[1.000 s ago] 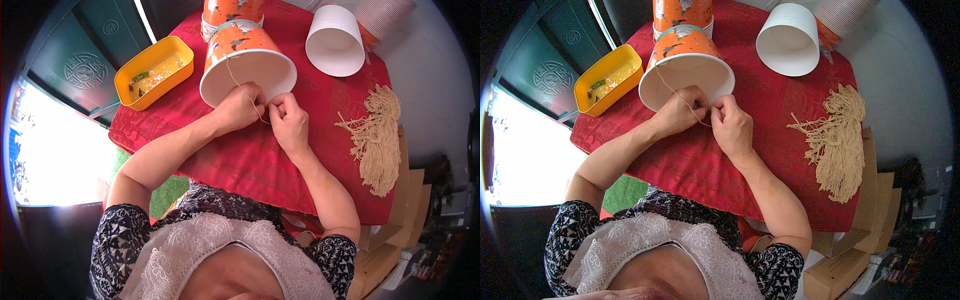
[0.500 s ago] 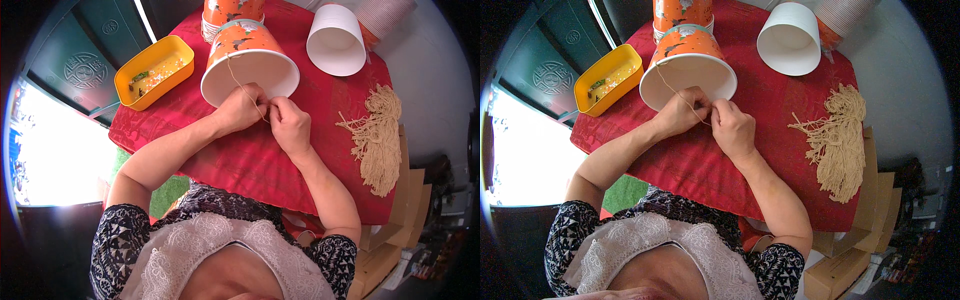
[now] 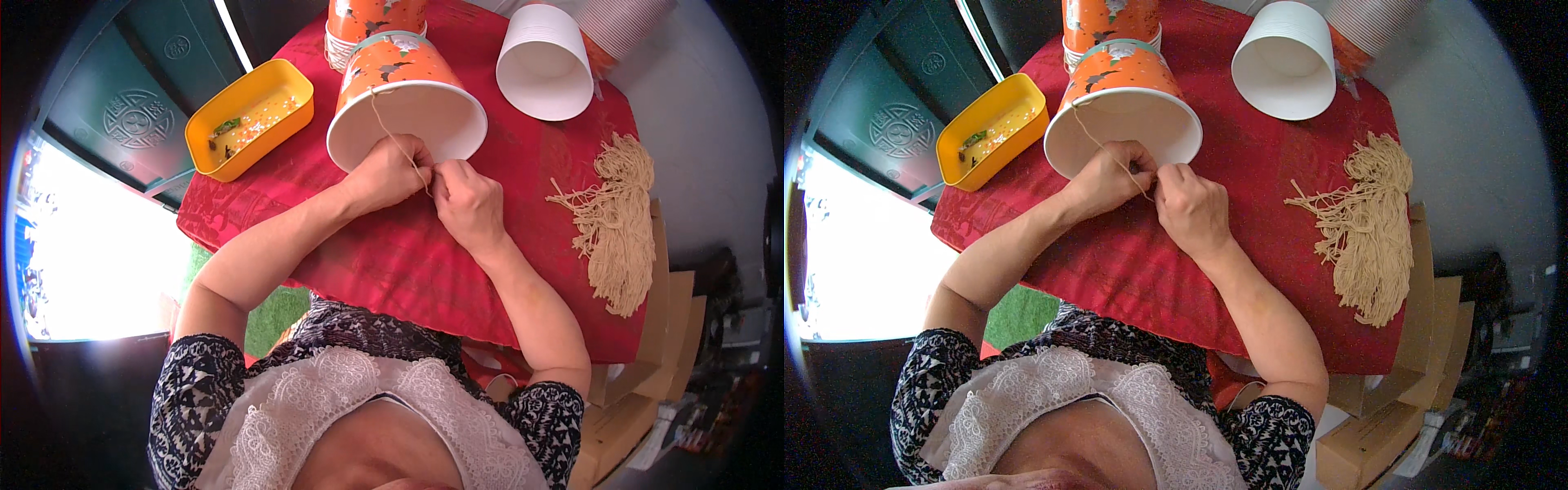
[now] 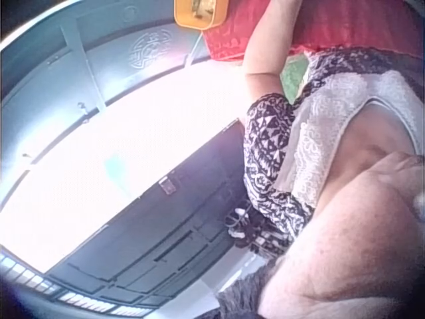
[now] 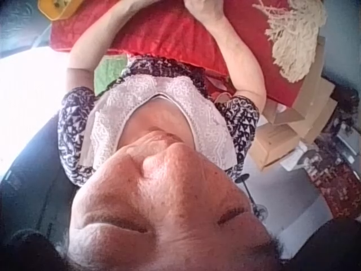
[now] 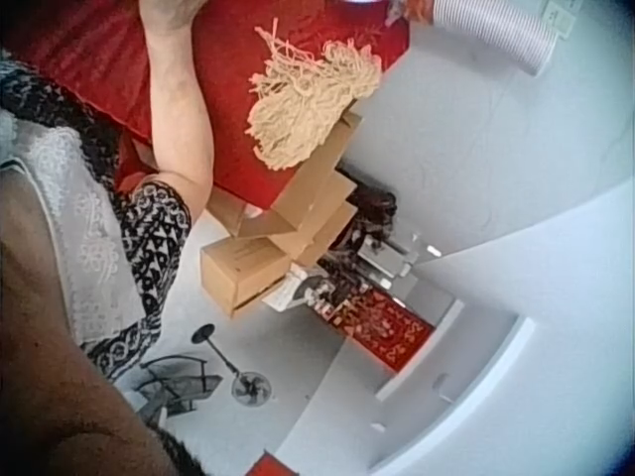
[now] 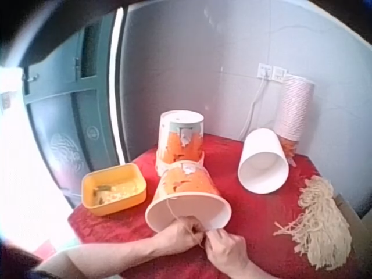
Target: Threading and tying string handles to the base of decorative paper buckets.
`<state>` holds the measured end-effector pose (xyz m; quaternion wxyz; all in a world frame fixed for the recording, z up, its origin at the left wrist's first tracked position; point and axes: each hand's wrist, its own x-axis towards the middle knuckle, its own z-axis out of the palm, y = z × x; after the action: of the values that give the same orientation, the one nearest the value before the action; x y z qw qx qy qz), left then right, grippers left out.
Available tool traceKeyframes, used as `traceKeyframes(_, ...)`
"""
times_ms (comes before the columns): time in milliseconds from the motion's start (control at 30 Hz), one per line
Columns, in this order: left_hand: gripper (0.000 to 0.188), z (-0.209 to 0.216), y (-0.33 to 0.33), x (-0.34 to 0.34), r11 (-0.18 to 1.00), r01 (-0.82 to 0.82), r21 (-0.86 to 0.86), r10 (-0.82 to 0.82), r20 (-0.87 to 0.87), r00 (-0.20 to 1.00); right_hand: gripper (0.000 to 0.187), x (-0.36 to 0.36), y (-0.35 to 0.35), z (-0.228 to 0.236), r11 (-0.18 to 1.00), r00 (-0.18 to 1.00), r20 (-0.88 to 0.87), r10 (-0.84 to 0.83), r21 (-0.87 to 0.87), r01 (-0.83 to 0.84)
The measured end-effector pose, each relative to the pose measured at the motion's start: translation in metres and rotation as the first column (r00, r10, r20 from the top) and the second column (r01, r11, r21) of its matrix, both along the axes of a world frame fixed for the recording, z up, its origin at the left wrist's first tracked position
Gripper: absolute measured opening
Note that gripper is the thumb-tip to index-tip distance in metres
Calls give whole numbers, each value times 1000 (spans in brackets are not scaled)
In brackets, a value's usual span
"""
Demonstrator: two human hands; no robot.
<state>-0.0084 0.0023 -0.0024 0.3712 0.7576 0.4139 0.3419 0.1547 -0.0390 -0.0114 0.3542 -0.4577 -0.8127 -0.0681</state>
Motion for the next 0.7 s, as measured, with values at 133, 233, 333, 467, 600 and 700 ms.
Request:
traceKeyframes(133, 6, -1, -3, 1, 997, -26, 67, 25, 22, 999, 6, 0, 2, -6, 996, 977, -212, 14, -79, -32)
traceKeyframes(233, 6, -1, -2, 0, 999, -15, 38, 14, 26, 1000, 5, 1, 1, -4, 972, 940, -341, -8, -225, -74)
traceKeyframes(333, 6, -1, -2, -1, 998, -36, 59, 34, 25, 999, 5, 3, 2, -1, 935, 909, -413, -50, -340, -104)
traceKeyframes(467, 8, -1, -2, -1, 995, -43, 91, 43, 2, 999, 7, 5, 3, 3, 878, 868, -489, -84, -448, -167)
traceKeyframes(600, 10, -3, -1, -1, 996, -16, 87, 16, 4, 1000, 8, 7, 5, 2, 893, 868, -492, -63, -416, -171)
traceKeyframes(700, 9, 0, -2, -1, 997, 1, 76, -2, 13, 1000, 10, 7, 5, 4, 871, 847, -526, -73, -447, -202)
